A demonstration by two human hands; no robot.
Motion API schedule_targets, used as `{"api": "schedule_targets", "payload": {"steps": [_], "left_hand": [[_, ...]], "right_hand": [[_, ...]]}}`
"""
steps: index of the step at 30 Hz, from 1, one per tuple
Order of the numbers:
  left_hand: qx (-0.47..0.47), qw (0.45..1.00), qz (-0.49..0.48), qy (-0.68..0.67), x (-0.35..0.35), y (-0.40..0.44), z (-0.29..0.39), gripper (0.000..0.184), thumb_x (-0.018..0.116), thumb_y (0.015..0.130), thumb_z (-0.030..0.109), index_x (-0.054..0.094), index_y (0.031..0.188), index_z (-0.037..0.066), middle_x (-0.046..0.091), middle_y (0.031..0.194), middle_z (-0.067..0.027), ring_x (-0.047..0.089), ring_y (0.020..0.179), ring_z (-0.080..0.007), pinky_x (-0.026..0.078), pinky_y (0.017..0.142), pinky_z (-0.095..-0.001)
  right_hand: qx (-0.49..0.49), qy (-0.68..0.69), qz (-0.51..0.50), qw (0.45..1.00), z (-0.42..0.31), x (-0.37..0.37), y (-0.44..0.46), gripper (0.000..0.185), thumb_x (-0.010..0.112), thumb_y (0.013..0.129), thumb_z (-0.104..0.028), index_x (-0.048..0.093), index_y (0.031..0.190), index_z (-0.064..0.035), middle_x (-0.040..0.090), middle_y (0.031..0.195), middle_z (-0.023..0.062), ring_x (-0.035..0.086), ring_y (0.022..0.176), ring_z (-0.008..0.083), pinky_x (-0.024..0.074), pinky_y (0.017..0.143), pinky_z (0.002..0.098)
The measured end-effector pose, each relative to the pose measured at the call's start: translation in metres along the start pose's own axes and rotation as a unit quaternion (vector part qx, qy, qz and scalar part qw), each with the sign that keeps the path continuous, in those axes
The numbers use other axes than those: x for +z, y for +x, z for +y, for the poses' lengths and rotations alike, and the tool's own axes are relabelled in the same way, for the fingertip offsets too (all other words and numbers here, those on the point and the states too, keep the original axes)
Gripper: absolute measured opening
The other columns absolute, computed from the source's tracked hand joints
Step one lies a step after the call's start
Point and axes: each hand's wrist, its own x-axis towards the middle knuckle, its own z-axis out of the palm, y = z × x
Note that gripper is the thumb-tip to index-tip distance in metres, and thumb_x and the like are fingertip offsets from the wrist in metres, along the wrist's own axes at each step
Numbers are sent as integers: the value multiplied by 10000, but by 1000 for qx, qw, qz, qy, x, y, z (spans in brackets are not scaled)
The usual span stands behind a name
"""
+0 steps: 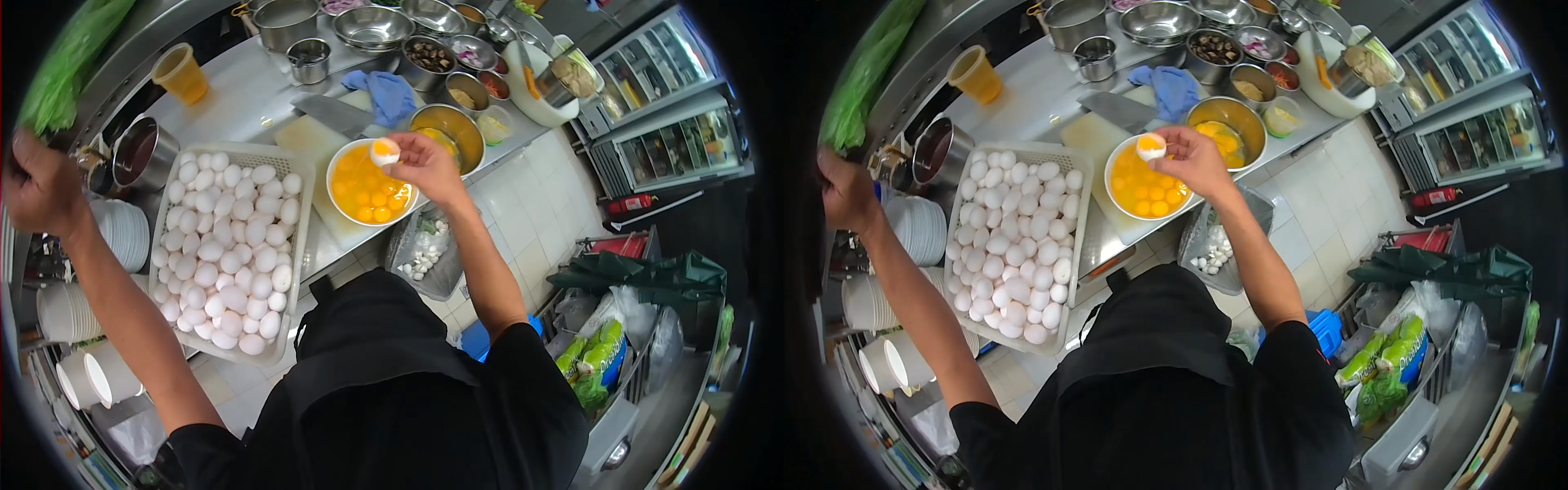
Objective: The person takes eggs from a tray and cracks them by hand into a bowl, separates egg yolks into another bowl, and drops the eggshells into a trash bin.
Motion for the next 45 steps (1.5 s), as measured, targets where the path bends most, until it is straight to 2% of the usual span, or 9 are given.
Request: {"api": "schedule_targets", "payload": {"steps": [3,9,12,16,20,23,26,35,45], "left_hand": [[23,1000,-2,-18,0,1,-1,241,621,886,175,683,906,-57,709,835,-119,670,715,-216,521,664,-299],[129,990,28,-53,3,11,-26,208,609,882,132,658,828,-63,682,773,-92,634,653,-200,497,608,-295],[87,991,-67,-72,1,13,-78,200,600,887,124,644,786,-43,679,761,-93,647,673,-194,490,626,-277],[67,996,-31,-56,2,10,-72,200,600,887,130,661,819,-48,695,786,-103,661,695,-194,504,655,-283],[4,1000,-18,-11,0,0,-33,233,617,886,184,683,859,-37,706,782,-107,669,697,-191,514,660,-279],[-29,1000,-8,-2,0,-3,-21,264,629,885,225,699,888,-30,714,780,-111,676,699,-188,522,664,-276],[-35,999,3,8,0,-3,-24,287,660,877,289,719,895,8,720,765,-97,686,684,-186,527,645,-271],[-5,999,34,6,3,-3,-22,277,686,870,335,736,859,62,721,734,-57,685,634,-184,519,594,-267],[-50,999,20,0,0,-7,3,335,646,894,327,720,911,0,724,790,-104,689,694,-189,530,663,-274]], "right_hand": [[-30,93,10,995,-23,-30,-4,464,721,787,48,551,1219,40,658,1114,106,655,991,173,534,869,300],[9,-75,122,990,8,-104,13,443,732,732,20,623,1161,4,672,1095,127,664,960,202,527,881,343],[-101,-557,88,820,47,-116,22,371,709,625,-39,730,992,-88,627,1031,207,608,984,354,485,870,464],[-94,-677,131,719,30,-82,29,429,684,612,-6,699,1038,-54,616,1074,187,581,1052,347,470,883,432],[-162,-548,19,820,17,-20,21,444,707,612,-18,687,1054,-59,612,1061,178,600,1010,344,482,859,420],[-176,-534,-99,821,35,27,18,431,690,623,-11,685,1052,-54,608,1048,177,599,1000,338,472,846,432],[-212,-545,-89,806,63,53,18,305,577,743,-39,686,1028,-43,589,1003,189,590,954,346,451,819,467],[-142,-554,-119,812,75,68,21,405,578,705,21,672,1093,-54,591,1108,189,587,1000,360,443,900,446],[-30,-314,-40,948,26,26,-5,460,758,671,-86,643,1112,-31,672,1022,103,649,851,185,527,780,306]]}}
